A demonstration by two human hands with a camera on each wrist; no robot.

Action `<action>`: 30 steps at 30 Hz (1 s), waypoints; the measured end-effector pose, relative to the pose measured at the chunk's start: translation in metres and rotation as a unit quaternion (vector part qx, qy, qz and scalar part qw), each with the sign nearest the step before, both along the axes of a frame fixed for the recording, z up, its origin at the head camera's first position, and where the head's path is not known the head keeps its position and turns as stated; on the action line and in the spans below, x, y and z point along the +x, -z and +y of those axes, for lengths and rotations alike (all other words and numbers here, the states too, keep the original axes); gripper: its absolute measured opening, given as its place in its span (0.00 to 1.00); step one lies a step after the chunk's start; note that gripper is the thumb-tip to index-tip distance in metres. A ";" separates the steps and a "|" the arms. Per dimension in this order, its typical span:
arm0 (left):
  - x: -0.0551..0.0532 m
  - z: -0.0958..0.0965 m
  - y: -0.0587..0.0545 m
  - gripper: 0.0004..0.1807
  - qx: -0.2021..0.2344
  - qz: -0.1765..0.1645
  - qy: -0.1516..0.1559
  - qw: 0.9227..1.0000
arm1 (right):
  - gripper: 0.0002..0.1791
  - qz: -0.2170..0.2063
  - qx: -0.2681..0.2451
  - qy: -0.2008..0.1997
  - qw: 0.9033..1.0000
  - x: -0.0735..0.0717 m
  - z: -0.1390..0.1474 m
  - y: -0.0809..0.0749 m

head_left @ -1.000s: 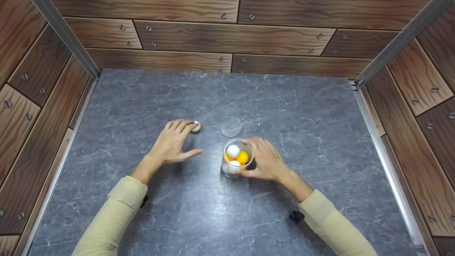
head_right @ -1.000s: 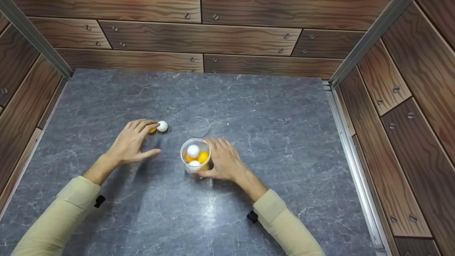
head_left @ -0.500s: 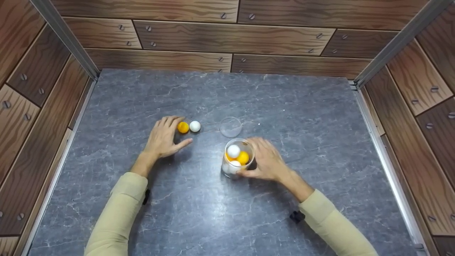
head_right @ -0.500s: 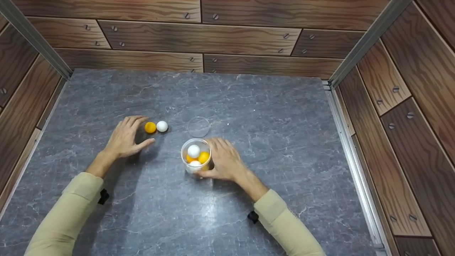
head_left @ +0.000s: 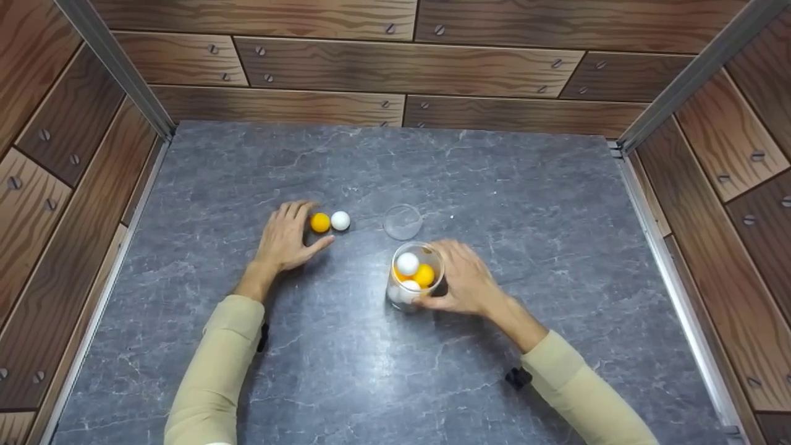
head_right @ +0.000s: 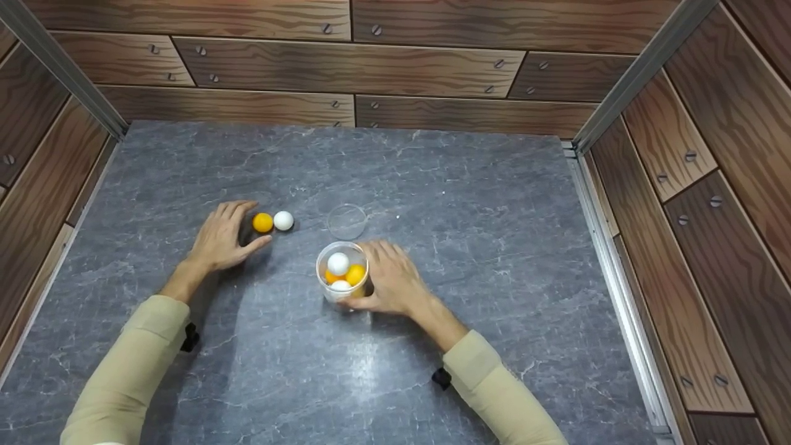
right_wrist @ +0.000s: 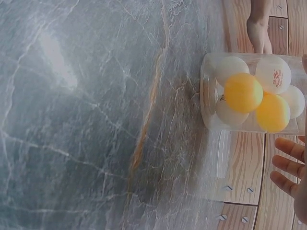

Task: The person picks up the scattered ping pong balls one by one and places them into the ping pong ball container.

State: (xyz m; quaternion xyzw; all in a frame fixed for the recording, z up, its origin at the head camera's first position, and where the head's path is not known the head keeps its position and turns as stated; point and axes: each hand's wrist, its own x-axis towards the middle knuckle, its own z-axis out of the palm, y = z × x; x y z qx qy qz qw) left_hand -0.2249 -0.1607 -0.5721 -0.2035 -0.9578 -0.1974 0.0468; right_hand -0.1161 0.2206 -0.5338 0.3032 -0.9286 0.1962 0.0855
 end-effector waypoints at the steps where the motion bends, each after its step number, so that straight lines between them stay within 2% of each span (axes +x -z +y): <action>1: 0.000 0.000 0.001 0.47 0.000 -0.003 -0.001 1.000 | 0.56 0.000 0.000 -0.001 1.000 0.000 0.000 0.000; 10: -0.005 0.001 0.009 0.48 -0.006 -0.034 -0.010 0.999 | 0.55 0.003 0.001 0.001 1.000 0.000 0.000 0.001; 15: -0.009 0.000 0.014 0.47 -0.008 -0.050 -0.014 0.999 | 0.55 -0.010 0.001 0.004 1.000 0.000 -0.001 0.000; 20: -0.013 0.002 0.018 0.44 -0.005 -0.041 -0.009 0.999 | 0.56 -0.018 -0.003 0.003 1.000 0.001 0.000 0.000; 26: -0.013 0.006 0.018 0.39 -0.009 -0.022 0.004 1.000 | 0.56 -0.015 -0.005 0.001 1.000 0.001 0.001 0.000; 30: -0.013 0.008 0.018 0.36 -0.013 -0.022 0.008 1.000 | 0.56 -0.011 0.000 0.000 1.000 0.001 0.001 0.000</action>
